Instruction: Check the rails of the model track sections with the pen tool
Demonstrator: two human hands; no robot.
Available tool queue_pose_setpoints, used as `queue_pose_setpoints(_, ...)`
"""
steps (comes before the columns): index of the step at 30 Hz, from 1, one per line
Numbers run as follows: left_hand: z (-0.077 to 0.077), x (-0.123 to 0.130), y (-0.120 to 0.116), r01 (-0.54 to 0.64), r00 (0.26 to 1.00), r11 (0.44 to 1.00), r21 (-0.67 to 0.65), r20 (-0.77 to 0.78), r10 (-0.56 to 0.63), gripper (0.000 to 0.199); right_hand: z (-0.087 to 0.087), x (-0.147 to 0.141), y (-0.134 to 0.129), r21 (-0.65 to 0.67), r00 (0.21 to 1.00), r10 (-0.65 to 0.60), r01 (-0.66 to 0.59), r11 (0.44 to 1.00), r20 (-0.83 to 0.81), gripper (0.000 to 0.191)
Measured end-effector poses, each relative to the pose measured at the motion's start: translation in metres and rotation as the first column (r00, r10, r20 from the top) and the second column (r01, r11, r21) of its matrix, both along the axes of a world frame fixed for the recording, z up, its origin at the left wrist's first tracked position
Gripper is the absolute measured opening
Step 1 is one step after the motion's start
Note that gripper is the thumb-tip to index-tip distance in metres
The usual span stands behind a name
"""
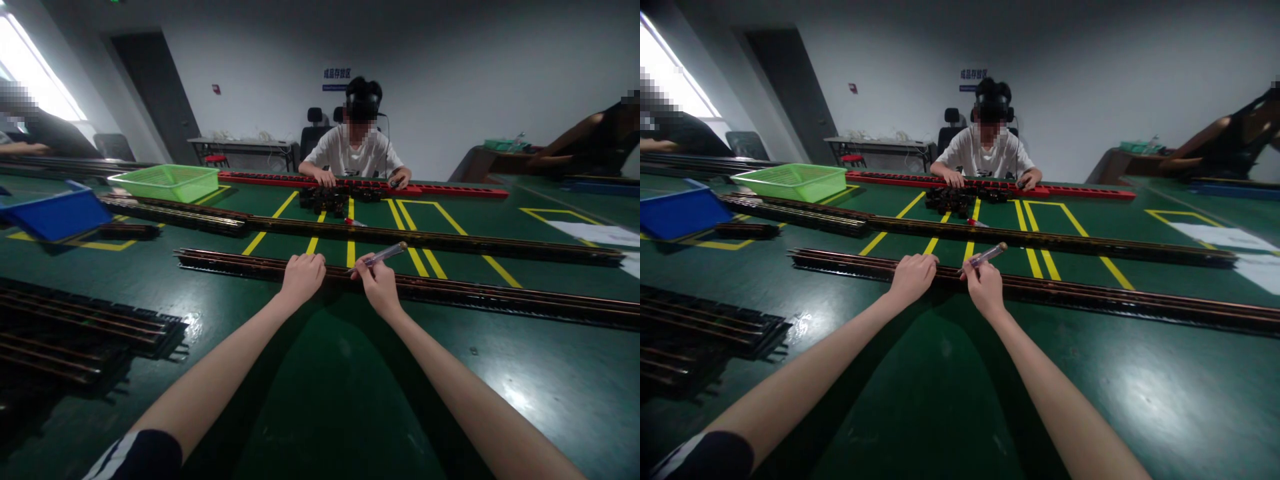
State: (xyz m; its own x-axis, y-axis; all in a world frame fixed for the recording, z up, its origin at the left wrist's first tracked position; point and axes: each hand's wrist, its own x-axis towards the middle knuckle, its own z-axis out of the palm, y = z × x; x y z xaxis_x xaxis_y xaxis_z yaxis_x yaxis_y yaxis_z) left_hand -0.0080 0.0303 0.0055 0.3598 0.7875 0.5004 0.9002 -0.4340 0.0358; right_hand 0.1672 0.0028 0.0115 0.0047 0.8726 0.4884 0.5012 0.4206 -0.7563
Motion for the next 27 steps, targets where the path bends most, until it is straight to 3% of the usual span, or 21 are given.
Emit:
queue_pose_setpoints(9,0.0016,0.0004,-0.001,0.007,1.0,1.0,-0.027,0.025,-0.006,0.034,-0.0059,0.0002,-0.0021,0.063,0.998,-0.022,0.026,0.998,-0.052,0.029)
queue_pose_setpoints(19,0.0007,0.0,-0.0005,0.003,1.0,1.0,-0.018,0.026,-0.002,0.034,-0.0068,0.0013,-0.0019,0.187,0.984,-0.176,0.17,0.967,0.018,0.03)
queue_pose_setpoints(27,-0.0018,-0.0001,0.0003,-0.001,1.0,1.0,0.015,0.003,0.001,0.034,-0.007,0.0036,0.0013,0.185,0.986,-0.133,0.113,0.976,0.097,0.025)
